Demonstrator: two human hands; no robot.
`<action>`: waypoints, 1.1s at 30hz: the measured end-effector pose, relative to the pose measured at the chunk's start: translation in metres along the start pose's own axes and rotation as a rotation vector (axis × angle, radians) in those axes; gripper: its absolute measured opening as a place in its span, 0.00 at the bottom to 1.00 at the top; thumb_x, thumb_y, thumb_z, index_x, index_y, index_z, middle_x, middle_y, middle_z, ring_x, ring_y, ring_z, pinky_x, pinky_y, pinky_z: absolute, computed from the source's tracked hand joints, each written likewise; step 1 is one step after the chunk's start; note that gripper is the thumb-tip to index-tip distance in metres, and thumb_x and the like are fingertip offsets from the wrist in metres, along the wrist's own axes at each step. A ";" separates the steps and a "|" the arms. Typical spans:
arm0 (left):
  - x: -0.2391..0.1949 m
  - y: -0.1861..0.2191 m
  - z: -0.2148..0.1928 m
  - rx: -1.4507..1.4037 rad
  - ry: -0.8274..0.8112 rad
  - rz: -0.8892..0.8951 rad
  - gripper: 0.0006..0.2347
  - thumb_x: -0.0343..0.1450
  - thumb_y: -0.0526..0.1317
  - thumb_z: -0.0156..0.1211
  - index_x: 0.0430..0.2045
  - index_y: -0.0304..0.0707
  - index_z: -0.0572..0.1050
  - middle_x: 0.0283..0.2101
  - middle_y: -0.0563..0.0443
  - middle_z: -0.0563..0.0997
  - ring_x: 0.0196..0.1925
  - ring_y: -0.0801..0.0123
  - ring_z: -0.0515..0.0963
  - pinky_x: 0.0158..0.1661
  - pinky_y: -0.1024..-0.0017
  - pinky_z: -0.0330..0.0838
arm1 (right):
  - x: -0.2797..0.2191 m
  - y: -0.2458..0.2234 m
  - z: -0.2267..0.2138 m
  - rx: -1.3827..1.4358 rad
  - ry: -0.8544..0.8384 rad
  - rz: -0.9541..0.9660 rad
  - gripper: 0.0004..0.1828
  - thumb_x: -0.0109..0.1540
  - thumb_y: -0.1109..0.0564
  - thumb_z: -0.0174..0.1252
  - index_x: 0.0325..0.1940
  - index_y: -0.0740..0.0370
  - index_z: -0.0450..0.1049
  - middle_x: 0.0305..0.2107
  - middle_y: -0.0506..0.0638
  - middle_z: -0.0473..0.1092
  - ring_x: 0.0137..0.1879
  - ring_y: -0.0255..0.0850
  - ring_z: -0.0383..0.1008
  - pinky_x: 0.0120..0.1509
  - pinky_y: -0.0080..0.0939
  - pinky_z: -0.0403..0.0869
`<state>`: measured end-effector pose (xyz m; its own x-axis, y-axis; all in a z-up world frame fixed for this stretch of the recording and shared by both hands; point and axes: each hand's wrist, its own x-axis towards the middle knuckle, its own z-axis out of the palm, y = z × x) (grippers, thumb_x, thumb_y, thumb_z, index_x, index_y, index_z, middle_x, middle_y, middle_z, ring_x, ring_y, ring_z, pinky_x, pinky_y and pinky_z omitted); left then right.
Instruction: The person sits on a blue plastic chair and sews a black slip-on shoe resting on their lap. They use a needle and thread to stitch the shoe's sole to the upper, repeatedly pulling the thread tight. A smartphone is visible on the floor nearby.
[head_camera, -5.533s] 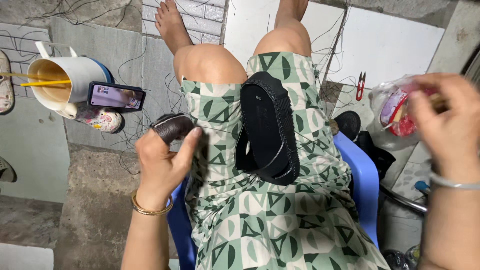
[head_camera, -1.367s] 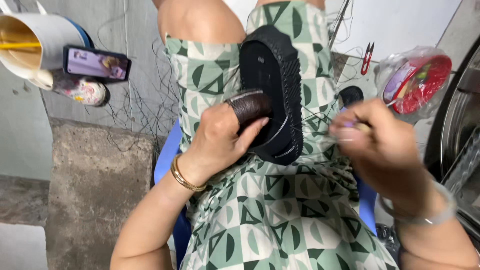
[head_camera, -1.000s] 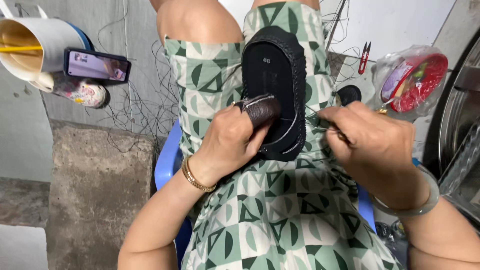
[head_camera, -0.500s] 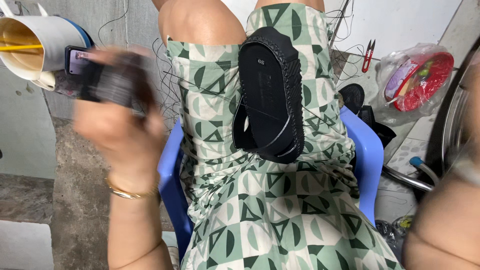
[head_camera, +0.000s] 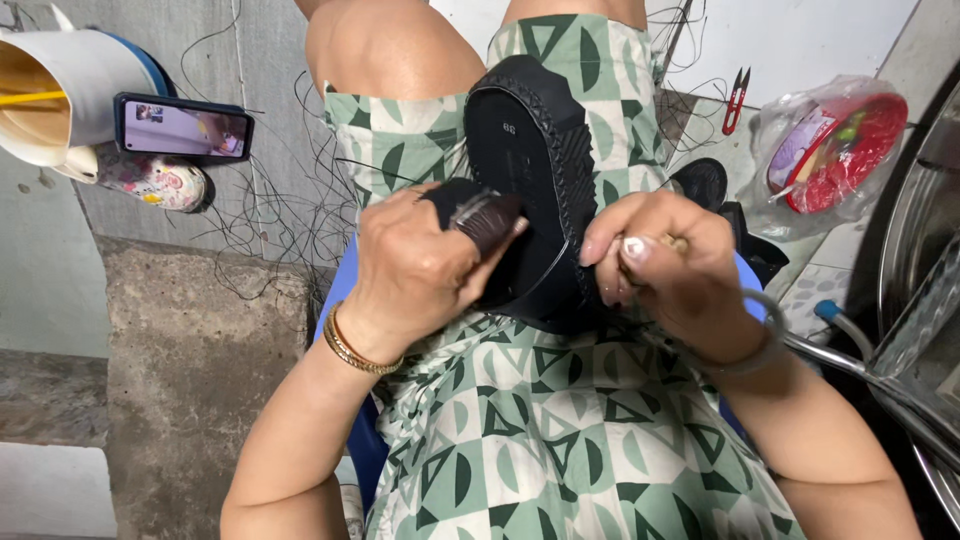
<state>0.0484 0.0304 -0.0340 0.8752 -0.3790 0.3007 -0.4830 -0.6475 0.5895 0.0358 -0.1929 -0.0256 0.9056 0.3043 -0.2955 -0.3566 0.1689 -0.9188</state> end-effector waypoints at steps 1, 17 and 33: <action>0.001 -0.003 0.001 0.001 -0.001 0.001 0.10 0.68 0.40 0.64 0.17 0.36 0.75 0.14 0.49 0.66 0.16 0.61 0.68 0.19 0.66 0.64 | 0.004 0.000 0.002 0.001 0.001 -0.001 0.09 0.58 0.59 0.47 0.24 0.62 0.59 0.26 0.60 0.66 0.18 0.36 0.62 0.28 0.32 0.65; 0.021 -0.007 -0.020 -1.462 -0.188 -0.403 0.05 0.71 0.37 0.50 0.26 0.37 0.66 0.23 0.52 0.72 0.29 0.70 0.78 0.38 0.73 0.79 | 0.011 -0.012 0.008 0.149 0.052 0.132 0.08 0.59 0.62 0.44 0.25 0.59 0.57 0.17 0.53 0.62 0.17 0.33 0.57 0.20 0.26 0.61; 0.003 0.049 -0.013 -0.531 -0.284 -0.364 0.12 0.66 0.40 0.58 0.39 0.31 0.70 0.35 0.43 0.78 0.33 0.56 0.77 0.34 0.66 0.70 | -0.023 -0.062 -0.045 -1.703 -0.430 -0.182 0.21 0.62 0.49 0.49 0.59 0.31 0.63 0.17 0.42 0.53 0.18 0.36 0.57 0.14 0.40 0.56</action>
<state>0.0277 0.0064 0.0051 0.9022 -0.4044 -0.1500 -0.0180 -0.3826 0.9237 0.0469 -0.2523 0.0267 0.6840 0.6444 -0.3419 0.5998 -0.7636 -0.2393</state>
